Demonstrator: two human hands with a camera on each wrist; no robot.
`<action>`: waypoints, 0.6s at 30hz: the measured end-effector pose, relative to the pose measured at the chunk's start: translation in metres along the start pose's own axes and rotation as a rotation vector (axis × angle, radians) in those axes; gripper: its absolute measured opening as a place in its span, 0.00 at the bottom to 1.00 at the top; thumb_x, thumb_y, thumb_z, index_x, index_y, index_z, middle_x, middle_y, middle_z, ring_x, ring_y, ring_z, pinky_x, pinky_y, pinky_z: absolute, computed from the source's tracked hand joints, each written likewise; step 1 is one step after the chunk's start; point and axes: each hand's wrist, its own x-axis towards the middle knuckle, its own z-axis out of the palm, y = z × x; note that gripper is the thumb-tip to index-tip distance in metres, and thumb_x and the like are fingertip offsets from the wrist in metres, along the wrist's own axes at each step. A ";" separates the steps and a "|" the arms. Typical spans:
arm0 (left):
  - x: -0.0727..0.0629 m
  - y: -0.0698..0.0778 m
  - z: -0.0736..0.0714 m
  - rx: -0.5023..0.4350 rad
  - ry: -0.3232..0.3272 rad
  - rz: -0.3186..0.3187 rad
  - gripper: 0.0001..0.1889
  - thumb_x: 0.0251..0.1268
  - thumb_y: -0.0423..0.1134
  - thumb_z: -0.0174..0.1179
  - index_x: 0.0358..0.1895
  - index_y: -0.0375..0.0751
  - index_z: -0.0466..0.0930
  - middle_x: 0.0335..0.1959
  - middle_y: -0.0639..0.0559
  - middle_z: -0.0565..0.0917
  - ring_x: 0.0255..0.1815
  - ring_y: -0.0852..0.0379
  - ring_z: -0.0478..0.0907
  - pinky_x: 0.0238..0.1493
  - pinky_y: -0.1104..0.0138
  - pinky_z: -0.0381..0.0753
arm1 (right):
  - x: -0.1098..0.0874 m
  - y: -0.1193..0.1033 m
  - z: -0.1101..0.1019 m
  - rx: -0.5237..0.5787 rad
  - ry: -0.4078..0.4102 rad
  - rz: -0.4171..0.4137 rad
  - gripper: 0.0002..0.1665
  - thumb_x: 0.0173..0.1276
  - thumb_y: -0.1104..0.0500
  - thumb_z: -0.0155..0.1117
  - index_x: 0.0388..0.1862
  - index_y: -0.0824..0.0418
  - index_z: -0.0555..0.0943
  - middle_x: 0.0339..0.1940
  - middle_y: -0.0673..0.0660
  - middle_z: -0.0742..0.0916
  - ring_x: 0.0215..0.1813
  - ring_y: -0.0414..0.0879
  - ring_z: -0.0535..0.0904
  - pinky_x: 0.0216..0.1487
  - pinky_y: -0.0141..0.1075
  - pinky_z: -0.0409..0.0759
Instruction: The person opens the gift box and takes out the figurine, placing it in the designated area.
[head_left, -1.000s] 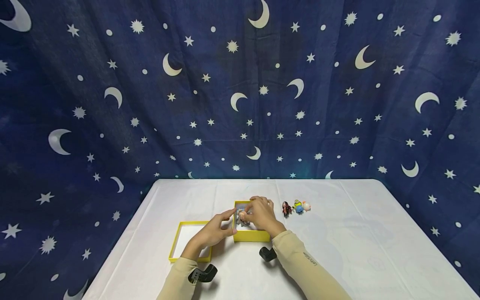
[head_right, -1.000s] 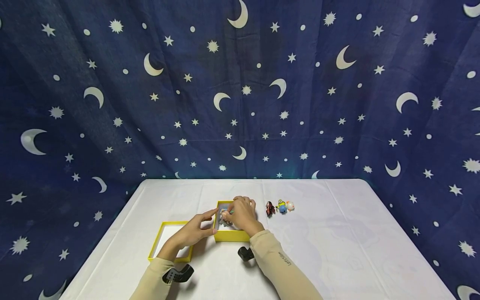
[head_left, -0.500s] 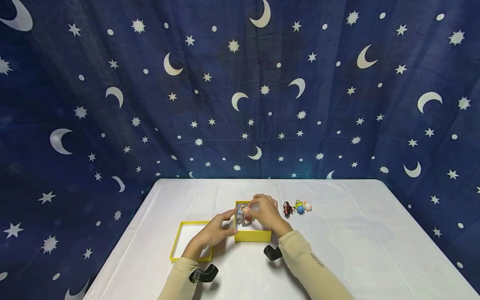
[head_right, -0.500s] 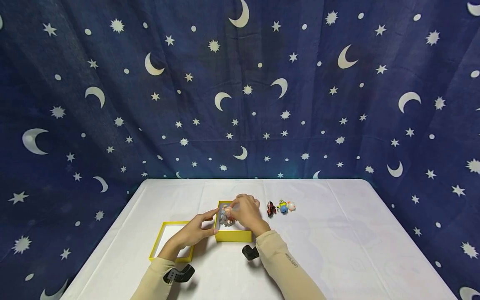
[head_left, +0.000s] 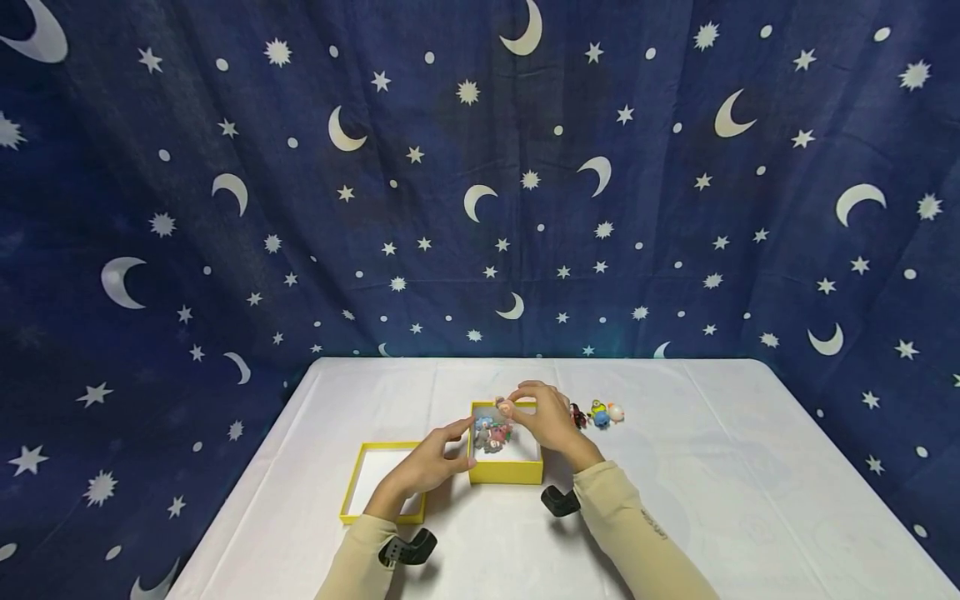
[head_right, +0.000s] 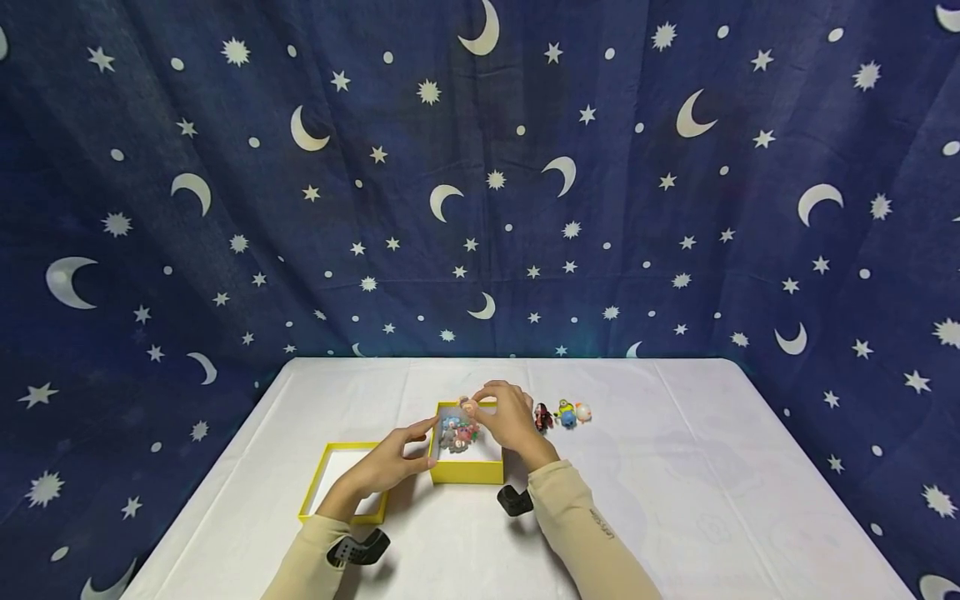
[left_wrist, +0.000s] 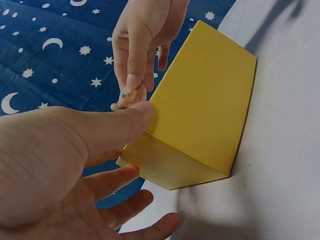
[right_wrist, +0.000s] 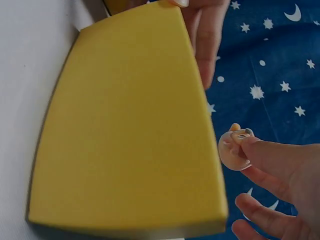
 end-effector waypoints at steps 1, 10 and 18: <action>0.000 0.000 0.000 -0.002 0.000 -0.006 0.37 0.70 0.37 0.64 0.79 0.40 0.59 0.80 0.40 0.62 0.78 0.33 0.61 0.78 0.37 0.57 | 0.000 0.001 -0.002 0.015 0.002 -0.002 0.11 0.67 0.53 0.72 0.44 0.57 0.89 0.63 0.62 0.84 0.71 0.64 0.74 0.73 0.65 0.57; -0.001 0.001 0.001 0.002 0.001 -0.009 0.37 0.70 0.36 0.64 0.79 0.40 0.58 0.80 0.38 0.61 0.77 0.33 0.62 0.78 0.38 0.57 | 0.000 0.009 -0.019 0.058 0.008 0.015 0.14 0.70 0.52 0.69 0.51 0.56 0.86 0.58 0.60 0.88 0.67 0.61 0.78 0.74 0.65 0.57; -0.002 0.001 0.002 0.006 0.007 0.001 0.37 0.70 0.36 0.63 0.79 0.39 0.59 0.80 0.37 0.60 0.77 0.32 0.62 0.78 0.38 0.56 | 0.000 0.016 -0.023 0.121 0.047 -0.038 0.16 0.72 0.53 0.67 0.52 0.61 0.84 0.47 0.59 0.92 0.57 0.58 0.84 0.64 0.62 0.74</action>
